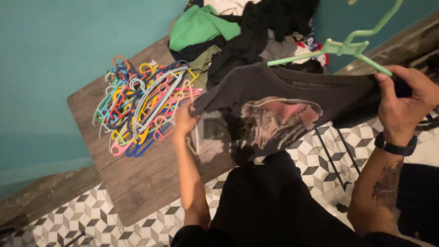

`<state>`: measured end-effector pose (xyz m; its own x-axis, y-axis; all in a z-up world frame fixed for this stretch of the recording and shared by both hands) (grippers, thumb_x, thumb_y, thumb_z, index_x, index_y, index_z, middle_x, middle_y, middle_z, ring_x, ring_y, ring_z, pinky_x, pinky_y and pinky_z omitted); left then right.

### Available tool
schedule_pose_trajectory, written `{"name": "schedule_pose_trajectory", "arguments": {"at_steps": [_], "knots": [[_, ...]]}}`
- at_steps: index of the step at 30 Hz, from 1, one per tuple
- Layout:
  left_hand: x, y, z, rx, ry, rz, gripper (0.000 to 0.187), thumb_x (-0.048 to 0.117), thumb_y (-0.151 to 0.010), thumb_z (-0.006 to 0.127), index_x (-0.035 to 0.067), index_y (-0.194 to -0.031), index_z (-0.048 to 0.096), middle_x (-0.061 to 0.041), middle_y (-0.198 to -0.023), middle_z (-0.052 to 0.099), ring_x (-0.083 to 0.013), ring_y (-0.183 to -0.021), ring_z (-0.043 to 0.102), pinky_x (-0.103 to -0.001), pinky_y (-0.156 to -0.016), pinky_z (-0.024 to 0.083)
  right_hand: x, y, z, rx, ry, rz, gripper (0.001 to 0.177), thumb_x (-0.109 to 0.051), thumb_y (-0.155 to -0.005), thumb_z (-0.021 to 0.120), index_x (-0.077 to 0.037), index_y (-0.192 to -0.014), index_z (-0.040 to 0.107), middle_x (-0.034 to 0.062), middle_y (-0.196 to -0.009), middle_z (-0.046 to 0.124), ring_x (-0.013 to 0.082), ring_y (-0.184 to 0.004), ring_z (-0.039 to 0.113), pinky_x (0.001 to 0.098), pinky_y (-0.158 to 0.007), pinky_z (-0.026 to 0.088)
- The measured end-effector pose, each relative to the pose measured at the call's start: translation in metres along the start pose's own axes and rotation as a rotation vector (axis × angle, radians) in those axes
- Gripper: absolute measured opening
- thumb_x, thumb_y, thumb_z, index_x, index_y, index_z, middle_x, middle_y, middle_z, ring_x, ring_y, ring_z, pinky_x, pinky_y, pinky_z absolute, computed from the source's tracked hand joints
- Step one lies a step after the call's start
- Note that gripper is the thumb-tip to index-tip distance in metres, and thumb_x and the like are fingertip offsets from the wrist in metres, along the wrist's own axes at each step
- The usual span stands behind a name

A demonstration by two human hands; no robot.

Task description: The person picks up t-shirts from a pile on a table, places each on a plastic hanger, and hangs them on a metal clothing rack. The person repeats this process for several shirts, including a black graphic tee, a black Adidas tee, a gray tee, and a black Harley-Davidson tee.

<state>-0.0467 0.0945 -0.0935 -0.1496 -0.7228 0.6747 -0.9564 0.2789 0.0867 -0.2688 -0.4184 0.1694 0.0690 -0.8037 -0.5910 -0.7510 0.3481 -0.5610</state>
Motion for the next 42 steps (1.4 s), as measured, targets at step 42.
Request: {"name": "schedule_pose_trajectory", "arguments": {"at_steps": [42], "knots": [[0.467, 0.128, 0.047, 0.082, 0.829, 0.745, 0.02, 0.015, -0.104, 0.069, -0.001, -0.097, 0.059, -0.003, -0.091, 0.049, -0.0143, -0.089, 0.05, -0.027, -0.085, 0.041, 0.025, 0.238, -0.254, 0.327, -0.011, 0.507, 0.018, -0.005, -0.104, 0.08, 0.005, -0.112, 0.067, 0.0011, -0.093, 0.068, 0.0046, -0.083, 0.059, 0.021, -0.075, 0.046]]}}
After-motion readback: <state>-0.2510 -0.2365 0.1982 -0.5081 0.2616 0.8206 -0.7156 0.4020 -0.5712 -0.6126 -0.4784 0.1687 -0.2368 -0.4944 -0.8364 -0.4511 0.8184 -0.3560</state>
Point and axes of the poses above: each hand's wrist, its own y-axis away from the middle knuckle, its own z-axis out of the palm, x = y × z, the point moved 3 cm from there along -y, towards the middle knuckle
